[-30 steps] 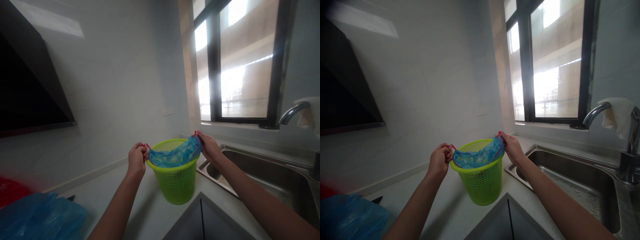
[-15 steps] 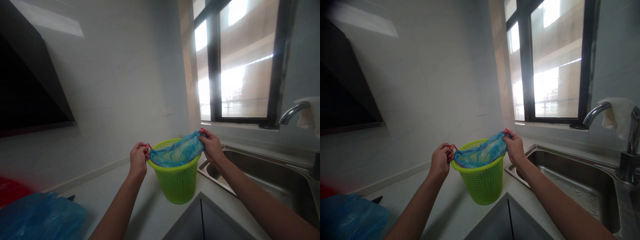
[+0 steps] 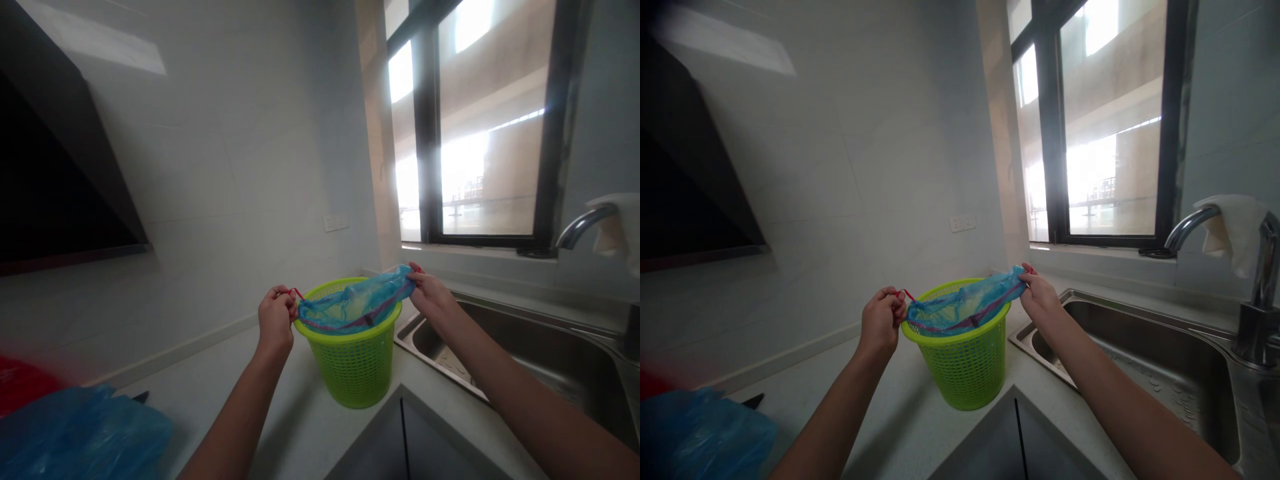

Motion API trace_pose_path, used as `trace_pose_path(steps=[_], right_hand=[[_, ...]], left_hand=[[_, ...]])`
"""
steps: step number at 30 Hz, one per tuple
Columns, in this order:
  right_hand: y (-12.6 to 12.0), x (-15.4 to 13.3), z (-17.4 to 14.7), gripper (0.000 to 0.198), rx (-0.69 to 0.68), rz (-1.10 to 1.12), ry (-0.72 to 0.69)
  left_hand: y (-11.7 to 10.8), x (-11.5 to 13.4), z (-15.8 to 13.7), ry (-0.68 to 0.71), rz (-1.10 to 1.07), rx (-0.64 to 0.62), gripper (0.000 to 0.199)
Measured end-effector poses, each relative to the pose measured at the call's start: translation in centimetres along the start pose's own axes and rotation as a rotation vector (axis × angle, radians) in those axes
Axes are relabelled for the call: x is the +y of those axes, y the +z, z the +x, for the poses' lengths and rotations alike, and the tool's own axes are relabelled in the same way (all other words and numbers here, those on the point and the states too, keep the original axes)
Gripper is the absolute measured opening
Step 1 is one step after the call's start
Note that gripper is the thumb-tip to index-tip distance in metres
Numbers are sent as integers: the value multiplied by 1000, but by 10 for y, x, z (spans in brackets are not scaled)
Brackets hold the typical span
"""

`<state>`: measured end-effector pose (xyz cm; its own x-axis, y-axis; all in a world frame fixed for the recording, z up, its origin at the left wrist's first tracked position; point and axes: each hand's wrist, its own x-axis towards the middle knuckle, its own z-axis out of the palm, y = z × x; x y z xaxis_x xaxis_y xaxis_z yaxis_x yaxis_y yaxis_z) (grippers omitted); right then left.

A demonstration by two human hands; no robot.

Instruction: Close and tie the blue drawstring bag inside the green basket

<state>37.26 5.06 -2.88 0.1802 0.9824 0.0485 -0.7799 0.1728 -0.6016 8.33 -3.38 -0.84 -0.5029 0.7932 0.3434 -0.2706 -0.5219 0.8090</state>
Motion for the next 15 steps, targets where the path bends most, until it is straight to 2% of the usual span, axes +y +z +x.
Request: trace_pose_path(steps=[7,12,15], right_hand=[[-11,4,11,36,-145,-61,-152],[0,8,-5,47,-116,-17,-91],[7,5,-19,50,-148,-67,-138]], left_hand=[[1,3,-3,4,-10,-9,31],[1,5,-2,0,-23,-10,32],[-1,11,0,45,-50,7,32]])
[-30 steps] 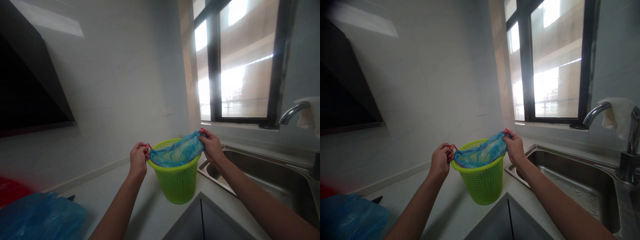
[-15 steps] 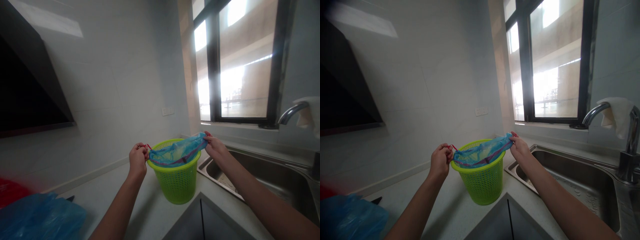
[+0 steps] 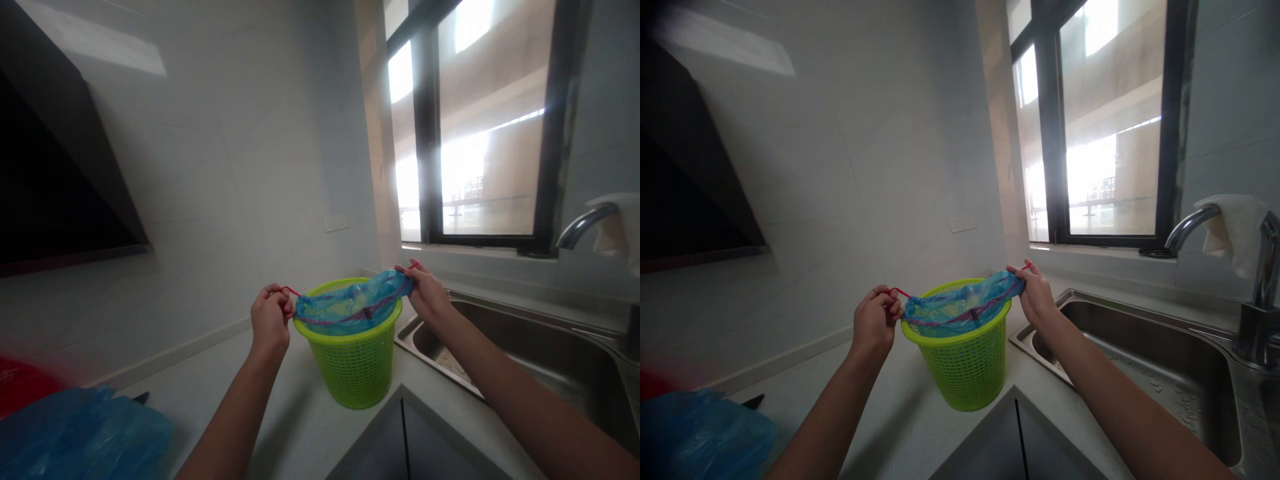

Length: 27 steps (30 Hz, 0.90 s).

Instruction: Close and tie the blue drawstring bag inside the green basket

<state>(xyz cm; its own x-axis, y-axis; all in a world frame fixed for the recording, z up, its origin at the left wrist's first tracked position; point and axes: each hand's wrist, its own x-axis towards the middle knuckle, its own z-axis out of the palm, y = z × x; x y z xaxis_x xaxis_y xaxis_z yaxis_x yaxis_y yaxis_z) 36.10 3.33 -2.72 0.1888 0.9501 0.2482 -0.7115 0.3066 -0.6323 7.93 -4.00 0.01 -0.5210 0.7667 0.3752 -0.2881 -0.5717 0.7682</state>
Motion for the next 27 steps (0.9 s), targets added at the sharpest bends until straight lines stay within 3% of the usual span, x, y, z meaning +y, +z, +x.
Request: trace_pose_path(steps=[3,7,11,14,19,24,27], right_hand=[[6,-6,-8,54,2,-91,-61],[5,-5,-8,39,15,-118,-6],[-5,-4,6,28,64,28,-34],[-11,-12,16,16,109,188,40],[-7,-27,15,13,51,328,63],[7,-27,-3,18,-79,154,-77],[13,-23,-13,25,-167,-52,-187]], left_hand=[[-3,10,4,90,-29,74,31],[-5,21,8,96,-46,140,31],[-4,21,7,62,0,123,29],[-3,18,5,63,39,88,22],[-2,11,5,21,59,47,6],[-4,15,10,-42,-37,42,12],[-10,27,14,-191,51,-103,25]])
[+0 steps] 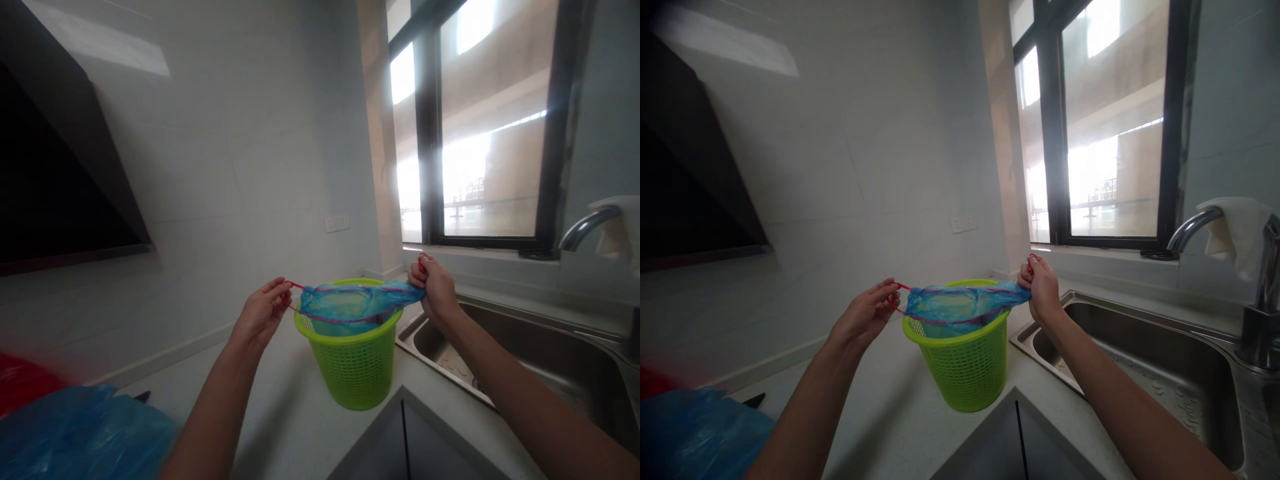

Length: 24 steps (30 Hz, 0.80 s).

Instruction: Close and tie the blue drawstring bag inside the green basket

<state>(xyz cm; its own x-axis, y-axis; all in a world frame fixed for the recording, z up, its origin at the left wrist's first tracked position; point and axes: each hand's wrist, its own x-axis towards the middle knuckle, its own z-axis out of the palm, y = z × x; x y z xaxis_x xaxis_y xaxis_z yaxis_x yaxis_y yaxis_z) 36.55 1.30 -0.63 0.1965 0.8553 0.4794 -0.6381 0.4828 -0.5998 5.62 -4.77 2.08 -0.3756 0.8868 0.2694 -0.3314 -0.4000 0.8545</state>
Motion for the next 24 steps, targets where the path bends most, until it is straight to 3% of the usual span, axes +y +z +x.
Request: trace_pose_path(steps=[4,7,9,12,14,19,21,24], right_hand=[[4,5,-6,25,-39,-272,46],[1,11,-5,25,-19,-466,51],[-1,14,-4,25,1,-534,20],[-3,18,-5,26,-23,-590,-47],[1,19,-6,24,-49,-649,-111],[33,21,-8,30,-137,-812,-211],[51,23,-7,29,-187,-842,-240],[70,31,-6,26,-332,-839,-227]], left_hand=[[-13,11,0,-190,276,-200,21],[-20,13,0,-209,466,-229,8],[-22,15,-2,-185,497,-263,19],[-17,23,-10,-179,376,-407,31],[-10,29,-18,-106,280,-440,25],[14,28,-29,282,305,-351,16],[25,22,-29,308,337,-413,16],[42,10,-29,296,462,-626,13]])
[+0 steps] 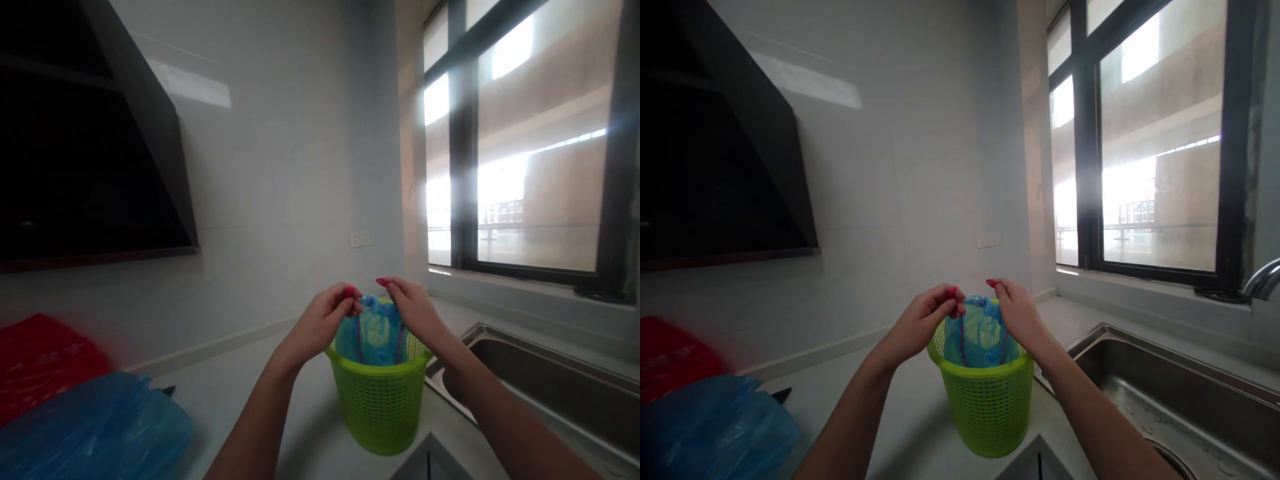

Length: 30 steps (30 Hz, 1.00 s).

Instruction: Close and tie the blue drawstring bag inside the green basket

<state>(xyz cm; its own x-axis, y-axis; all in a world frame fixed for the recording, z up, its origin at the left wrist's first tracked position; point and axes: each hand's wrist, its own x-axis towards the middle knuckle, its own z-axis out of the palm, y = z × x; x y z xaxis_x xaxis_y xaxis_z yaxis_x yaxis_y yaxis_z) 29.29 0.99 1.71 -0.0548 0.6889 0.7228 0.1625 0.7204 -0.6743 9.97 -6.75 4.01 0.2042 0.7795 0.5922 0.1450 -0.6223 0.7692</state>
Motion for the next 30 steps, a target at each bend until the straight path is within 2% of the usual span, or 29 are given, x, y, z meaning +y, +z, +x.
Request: trace_pose_path(steps=[3,5,7,9,13,17,20,25,26,30], right_hand=[[9,1,0,26,-198,69,-12],[10,4,-4,29,-342,170,40],[10,5,-7,29,-482,301,118],[9,4,-9,23,-556,396,149],[7,-2,-10,18,-590,364,144],[5,-3,-11,15,-563,227,149],[6,-1,-11,23,-521,257,206],[7,2,-10,29,-346,311,273],[7,2,-10,28,-334,325,276],[8,0,-9,20,-395,365,260]], left_hand=[[15,-9,7,2,123,-225,23],[21,-18,10,-22,110,-330,26],[22,-27,14,-69,26,-392,30],[20,-35,18,-93,-61,-364,31],[16,-40,22,-73,-152,-193,28],[18,-37,21,-40,-119,-169,22],[19,-38,21,-37,-86,-159,23],[14,-48,27,75,313,182,27],[13,-50,27,67,356,180,28],[11,-56,28,-13,252,-44,26]])
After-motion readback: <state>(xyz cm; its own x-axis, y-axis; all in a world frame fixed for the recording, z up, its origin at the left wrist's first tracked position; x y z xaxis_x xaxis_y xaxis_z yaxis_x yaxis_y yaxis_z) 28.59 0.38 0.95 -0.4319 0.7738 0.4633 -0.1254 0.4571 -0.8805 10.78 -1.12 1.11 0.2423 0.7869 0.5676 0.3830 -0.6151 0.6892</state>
